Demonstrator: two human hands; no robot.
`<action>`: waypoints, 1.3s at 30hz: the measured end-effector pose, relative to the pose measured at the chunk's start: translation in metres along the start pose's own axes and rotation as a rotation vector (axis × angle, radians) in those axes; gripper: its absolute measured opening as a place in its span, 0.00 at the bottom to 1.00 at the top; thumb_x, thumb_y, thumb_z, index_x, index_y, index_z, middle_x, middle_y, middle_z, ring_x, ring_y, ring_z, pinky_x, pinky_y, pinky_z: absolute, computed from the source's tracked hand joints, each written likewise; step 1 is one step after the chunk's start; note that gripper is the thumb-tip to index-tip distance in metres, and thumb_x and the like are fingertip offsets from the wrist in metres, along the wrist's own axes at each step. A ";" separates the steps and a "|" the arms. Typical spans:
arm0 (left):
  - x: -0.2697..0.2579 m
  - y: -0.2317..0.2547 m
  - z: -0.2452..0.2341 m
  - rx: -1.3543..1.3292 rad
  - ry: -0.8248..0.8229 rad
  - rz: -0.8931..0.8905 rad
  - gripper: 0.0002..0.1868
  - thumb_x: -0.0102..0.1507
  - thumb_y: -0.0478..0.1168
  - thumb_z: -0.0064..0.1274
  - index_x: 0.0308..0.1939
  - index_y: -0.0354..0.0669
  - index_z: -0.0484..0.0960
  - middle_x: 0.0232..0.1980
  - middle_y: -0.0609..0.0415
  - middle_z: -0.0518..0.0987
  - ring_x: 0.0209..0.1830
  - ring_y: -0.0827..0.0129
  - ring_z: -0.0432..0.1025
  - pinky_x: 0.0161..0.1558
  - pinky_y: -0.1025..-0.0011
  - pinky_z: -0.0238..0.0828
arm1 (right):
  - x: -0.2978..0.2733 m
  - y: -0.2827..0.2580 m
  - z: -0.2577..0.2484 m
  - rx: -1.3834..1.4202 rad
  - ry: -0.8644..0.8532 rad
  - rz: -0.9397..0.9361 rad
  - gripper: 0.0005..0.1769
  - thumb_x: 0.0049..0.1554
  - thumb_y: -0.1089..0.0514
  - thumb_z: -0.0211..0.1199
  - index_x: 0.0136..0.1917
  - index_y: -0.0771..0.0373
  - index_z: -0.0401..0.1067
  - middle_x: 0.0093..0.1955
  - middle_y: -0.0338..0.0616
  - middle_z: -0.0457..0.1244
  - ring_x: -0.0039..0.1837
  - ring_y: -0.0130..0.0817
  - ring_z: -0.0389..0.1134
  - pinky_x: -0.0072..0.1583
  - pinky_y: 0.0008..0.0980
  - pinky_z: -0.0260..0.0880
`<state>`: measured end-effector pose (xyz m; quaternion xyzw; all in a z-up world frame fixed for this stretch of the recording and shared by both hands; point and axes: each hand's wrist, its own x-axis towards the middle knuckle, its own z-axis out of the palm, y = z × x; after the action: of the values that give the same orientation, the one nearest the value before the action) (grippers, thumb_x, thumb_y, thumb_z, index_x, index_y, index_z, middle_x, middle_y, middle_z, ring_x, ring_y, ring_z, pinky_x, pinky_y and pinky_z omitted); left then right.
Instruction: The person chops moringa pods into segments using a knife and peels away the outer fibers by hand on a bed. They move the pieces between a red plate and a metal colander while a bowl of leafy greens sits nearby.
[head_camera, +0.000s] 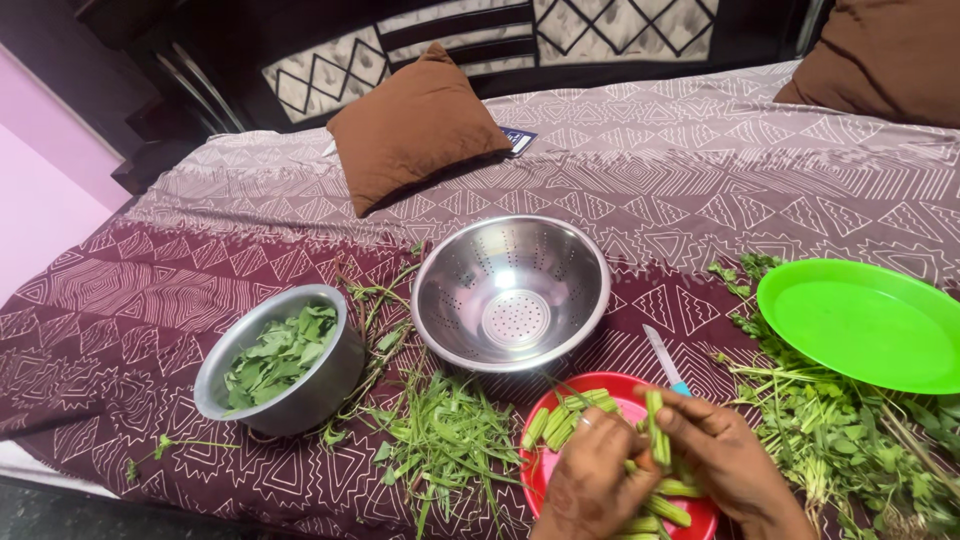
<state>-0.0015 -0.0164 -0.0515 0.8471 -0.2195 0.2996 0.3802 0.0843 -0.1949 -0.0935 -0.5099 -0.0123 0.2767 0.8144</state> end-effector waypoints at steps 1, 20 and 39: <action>-0.001 -0.002 -0.004 -0.044 0.000 -0.048 0.09 0.59 0.30 0.61 0.39 0.35 0.75 0.37 0.46 0.74 0.42 0.54 0.72 0.47 0.59 0.69 | -0.002 0.000 0.001 0.002 -0.029 0.044 0.24 0.58 0.60 0.57 0.67 0.69 0.71 0.47 0.54 0.72 0.44 0.38 0.74 0.46 0.38 0.77; -0.017 -0.047 -0.075 0.803 0.515 -0.533 0.15 0.53 0.26 0.47 0.40 0.42 0.83 0.48 0.47 0.82 0.45 0.56 0.73 0.46 0.67 0.68 | 0.000 0.014 -0.001 0.108 -0.088 0.073 0.23 0.55 0.57 0.61 0.62 0.68 0.70 0.46 0.52 0.71 0.47 0.40 0.74 0.47 0.43 0.77; 0.000 0.017 0.007 0.128 0.024 -0.008 0.10 0.65 0.33 0.60 0.49 0.33 0.84 0.45 0.45 0.81 0.46 0.55 0.76 0.45 0.62 0.76 | 0.015 0.007 -0.021 0.180 -0.008 -0.086 0.19 0.60 0.61 0.57 0.64 0.65 0.64 0.47 0.48 0.67 0.46 0.35 0.71 0.49 0.37 0.75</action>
<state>-0.0098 -0.0321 -0.0465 0.8669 -0.1920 0.3215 0.3291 0.0996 -0.2028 -0.1132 -0.4324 -0.0123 0.2438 0.8680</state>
